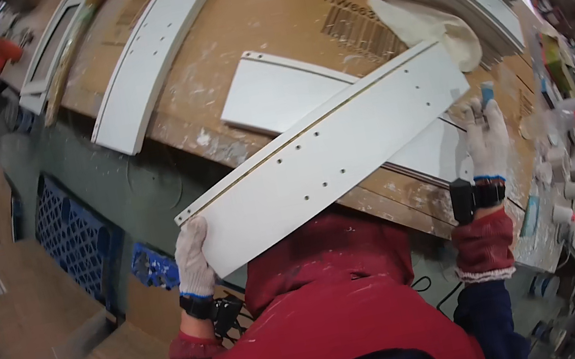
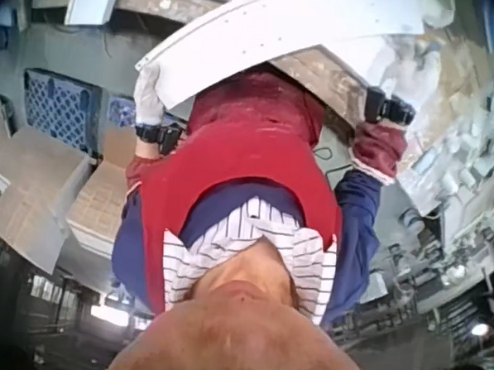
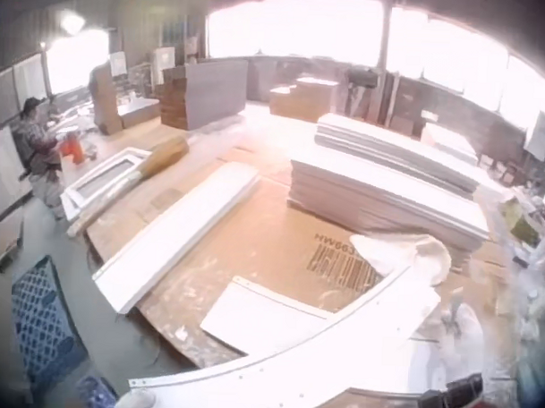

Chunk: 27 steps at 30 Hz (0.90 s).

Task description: The person wipes white rectangular panels with a cloth and a small blue tool on a workbench. They handle the panels one at a time, flipping them over and cleaning both sides before placing them back on the table.

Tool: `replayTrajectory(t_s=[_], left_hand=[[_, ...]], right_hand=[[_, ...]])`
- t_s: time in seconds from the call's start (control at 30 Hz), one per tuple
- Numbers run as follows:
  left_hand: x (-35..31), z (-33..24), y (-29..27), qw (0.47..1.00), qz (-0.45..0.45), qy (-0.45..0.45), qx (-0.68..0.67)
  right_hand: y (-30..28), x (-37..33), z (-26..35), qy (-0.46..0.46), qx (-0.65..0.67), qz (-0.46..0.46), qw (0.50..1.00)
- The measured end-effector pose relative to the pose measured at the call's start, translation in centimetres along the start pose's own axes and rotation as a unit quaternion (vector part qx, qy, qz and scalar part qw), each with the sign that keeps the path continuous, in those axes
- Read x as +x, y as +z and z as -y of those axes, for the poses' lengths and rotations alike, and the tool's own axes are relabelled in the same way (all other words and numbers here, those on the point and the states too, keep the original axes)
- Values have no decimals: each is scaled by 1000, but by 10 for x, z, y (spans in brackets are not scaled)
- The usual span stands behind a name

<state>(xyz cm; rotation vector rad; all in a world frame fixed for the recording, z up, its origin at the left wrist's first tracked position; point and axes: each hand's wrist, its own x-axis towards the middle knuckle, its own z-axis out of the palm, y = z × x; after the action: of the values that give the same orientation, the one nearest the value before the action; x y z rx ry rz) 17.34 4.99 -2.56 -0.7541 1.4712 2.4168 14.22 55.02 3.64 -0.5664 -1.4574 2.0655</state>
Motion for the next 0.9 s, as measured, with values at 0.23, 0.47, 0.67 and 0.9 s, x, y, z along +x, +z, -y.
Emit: replayTrajectory(t_s=[0.23, 0.47, 0.67, 0.9], left_hand=[[-8, -15, -2, 973, 149, -147, -102], [-15, -15, 12, 982, 133, -120, -59], [-22, -7, -49, 983, 131, -74, -102], [-21, -42, -49, 962, 109, 94, -234]], right_hand=[[42, -93, -23, 235, 21, 335, 912], [84, -131, -36, 316, 10, 282, 906], [122, -127, -26, 239, -16, 348, 906], [196, -123, -25, 269, -46, 448, 851]])
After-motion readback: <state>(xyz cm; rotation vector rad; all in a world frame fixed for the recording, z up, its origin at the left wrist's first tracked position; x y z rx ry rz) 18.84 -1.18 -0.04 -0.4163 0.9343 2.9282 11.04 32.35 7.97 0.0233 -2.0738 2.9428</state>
